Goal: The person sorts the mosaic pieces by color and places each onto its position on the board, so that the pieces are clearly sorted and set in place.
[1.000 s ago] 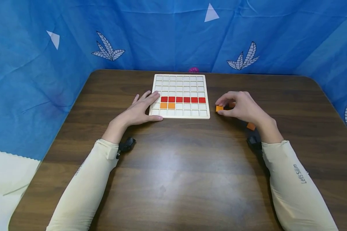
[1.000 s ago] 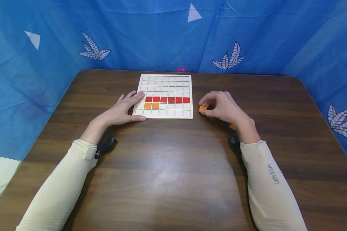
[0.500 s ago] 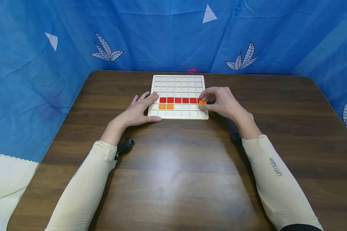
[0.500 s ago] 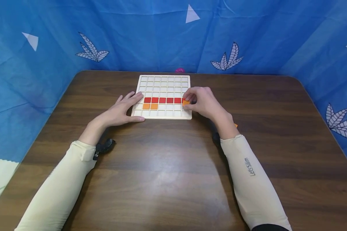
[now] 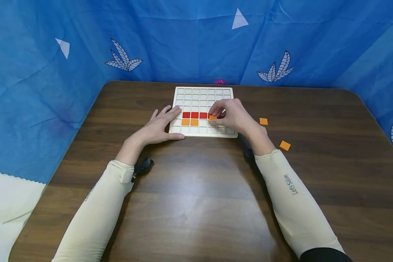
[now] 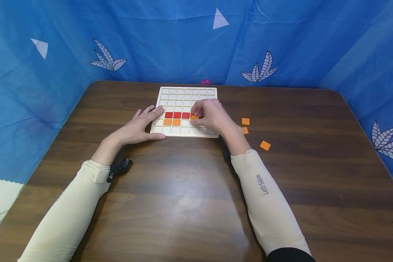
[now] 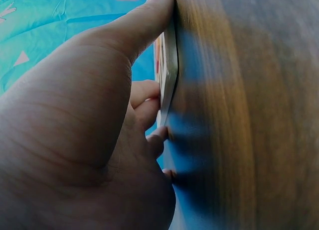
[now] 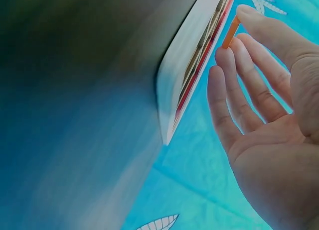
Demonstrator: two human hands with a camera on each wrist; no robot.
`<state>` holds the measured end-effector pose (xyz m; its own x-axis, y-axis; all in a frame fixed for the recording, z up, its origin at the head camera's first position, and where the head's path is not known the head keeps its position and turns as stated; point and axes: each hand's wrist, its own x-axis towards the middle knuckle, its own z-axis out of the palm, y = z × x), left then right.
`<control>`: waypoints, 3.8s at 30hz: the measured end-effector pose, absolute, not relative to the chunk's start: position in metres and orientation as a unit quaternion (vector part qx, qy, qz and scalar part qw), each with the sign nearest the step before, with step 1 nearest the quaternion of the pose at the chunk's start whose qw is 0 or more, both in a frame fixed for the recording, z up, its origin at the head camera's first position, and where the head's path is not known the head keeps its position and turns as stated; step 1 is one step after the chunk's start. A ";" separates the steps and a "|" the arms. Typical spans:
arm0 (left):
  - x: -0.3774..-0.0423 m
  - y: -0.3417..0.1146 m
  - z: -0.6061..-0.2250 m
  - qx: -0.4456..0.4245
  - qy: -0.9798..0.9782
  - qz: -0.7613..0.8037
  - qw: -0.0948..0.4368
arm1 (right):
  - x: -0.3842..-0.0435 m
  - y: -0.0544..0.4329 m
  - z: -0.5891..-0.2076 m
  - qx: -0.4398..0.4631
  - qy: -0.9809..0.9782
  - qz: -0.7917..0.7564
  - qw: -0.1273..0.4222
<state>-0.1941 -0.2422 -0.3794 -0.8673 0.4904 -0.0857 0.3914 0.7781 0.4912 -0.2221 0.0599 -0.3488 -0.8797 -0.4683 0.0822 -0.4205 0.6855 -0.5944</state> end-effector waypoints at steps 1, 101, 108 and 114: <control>-0.194 -0.242 -0.379 0.234 0.937 0.235 0.106 | -0.222 0.057 -0.349 -0.246 0.917 -0.312 0.038; -0.195 -0.244 -0.383 0.238 0.935 0.242 0.104 | -0.192 0.203 -0.357 -0.091 0.957 -0.277 -0.009; -0.193 -0.244 -0.382 0.236 0.935 0.243 0.107 | -0.193 0.205 -0.355 -0.107 0.951 -0.289 0.028; -0.193 -0.243 -0.381 0.236 0.935 0.244 0.106 | -0.193 0.201 -0.354 -0.096 0.947 -0.305 0.038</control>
